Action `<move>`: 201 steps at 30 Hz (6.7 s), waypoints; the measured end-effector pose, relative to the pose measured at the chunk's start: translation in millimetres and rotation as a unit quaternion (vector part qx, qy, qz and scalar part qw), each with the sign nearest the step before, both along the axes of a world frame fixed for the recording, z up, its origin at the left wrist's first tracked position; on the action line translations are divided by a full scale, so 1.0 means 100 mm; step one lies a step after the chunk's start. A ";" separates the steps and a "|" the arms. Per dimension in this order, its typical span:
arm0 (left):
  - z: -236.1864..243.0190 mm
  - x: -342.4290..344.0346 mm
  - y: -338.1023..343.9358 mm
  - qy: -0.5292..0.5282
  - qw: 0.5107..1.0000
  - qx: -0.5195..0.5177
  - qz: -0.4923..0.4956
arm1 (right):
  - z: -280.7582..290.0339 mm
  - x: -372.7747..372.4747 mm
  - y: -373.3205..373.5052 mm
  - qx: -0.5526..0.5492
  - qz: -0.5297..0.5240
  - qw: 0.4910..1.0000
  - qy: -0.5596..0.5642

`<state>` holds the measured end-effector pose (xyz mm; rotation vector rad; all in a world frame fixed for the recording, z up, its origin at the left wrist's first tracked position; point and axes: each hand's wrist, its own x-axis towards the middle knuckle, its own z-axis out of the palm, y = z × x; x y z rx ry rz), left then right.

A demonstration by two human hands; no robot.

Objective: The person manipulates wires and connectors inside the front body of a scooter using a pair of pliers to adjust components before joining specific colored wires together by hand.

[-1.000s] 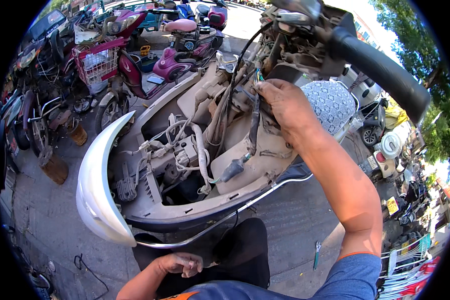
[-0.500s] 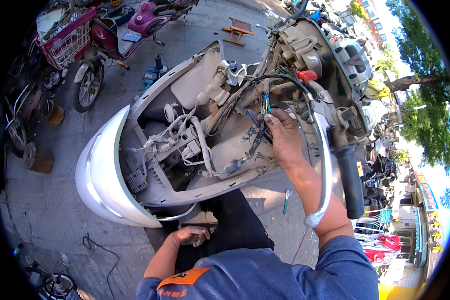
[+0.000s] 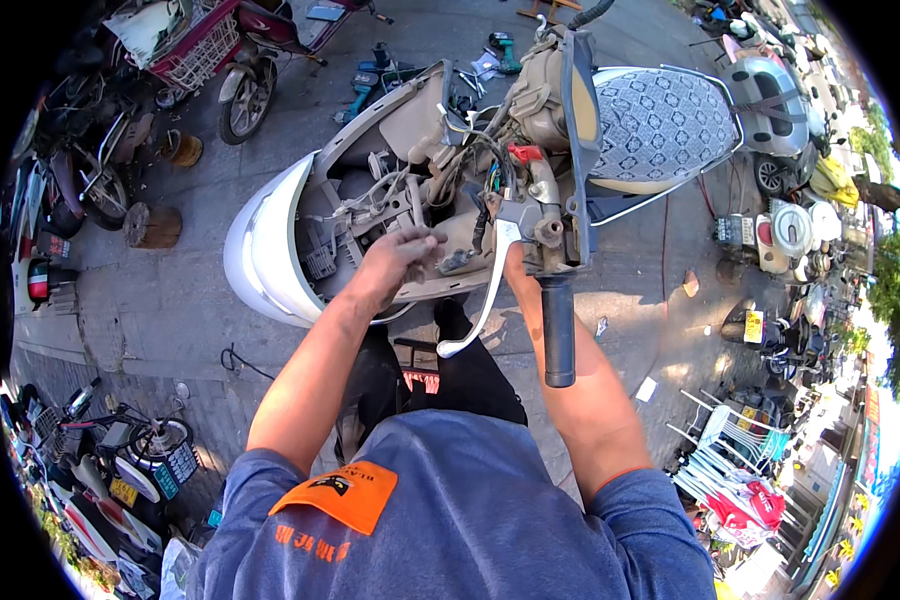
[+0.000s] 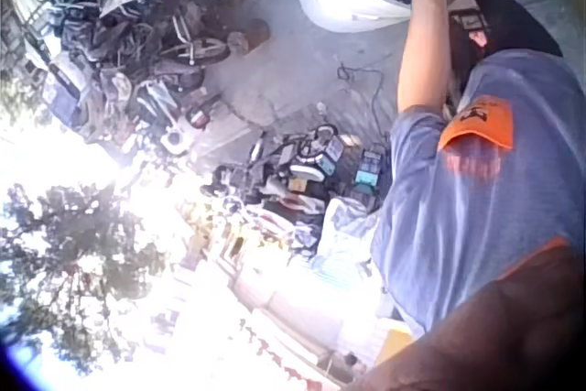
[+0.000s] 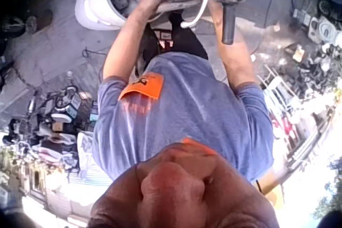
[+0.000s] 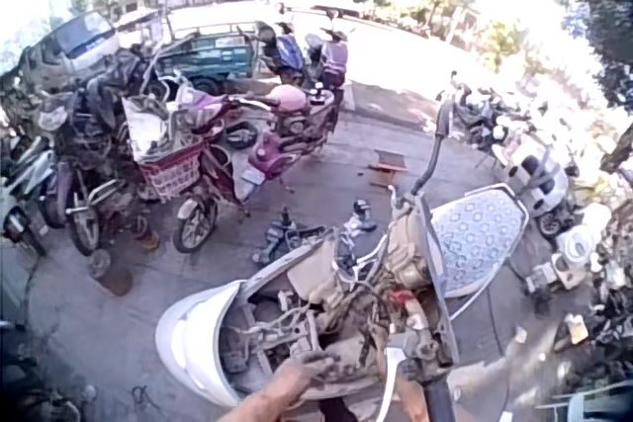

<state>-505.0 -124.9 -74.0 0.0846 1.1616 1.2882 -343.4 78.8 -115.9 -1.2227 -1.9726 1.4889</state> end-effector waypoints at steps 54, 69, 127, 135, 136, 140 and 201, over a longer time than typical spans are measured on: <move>-0.04 -0.33 1.28 -0.195 0.979 0.025 0.063 | 0.75 -0.73 -0.50 0.069 -0.205 0.975 -0.057; -0.21 -0.36 1.24 -0.247 0.965 0.088 0.029 | 0.76 -0.72 -0.58 0.052 -0.219 0.972 -0.069; 0.16 -0.31 1.29 0.302 0.949 0.045 -0.077 | 0.34 -0.40 -0.47 -0.086 -0.250 0.956 0.124; 0.09 -0.37 1.30 0.087 0.993 0.023 -0.073 | 0.33 -0.37 -0.40 -0.084 -0.252 0.955 0.133; 0.10 -0.38 1.30 0.086 0.993 0.018 -0.075 | 0.30 -0.37 -0.40 -0.087 -0.253 0.955 0.129; 0.03 -0.38 1.29 0.056 0.996 0.027 -0.068 | 0.34 -0.35 -0.41 -0.098 -0.246 0.957 0.122; 0.05 -0.29 1.08 0.154 0.987 0.016 -0.050 | 0.23 -0.36 -0.41 -0.034 -0.185 0.982 0.017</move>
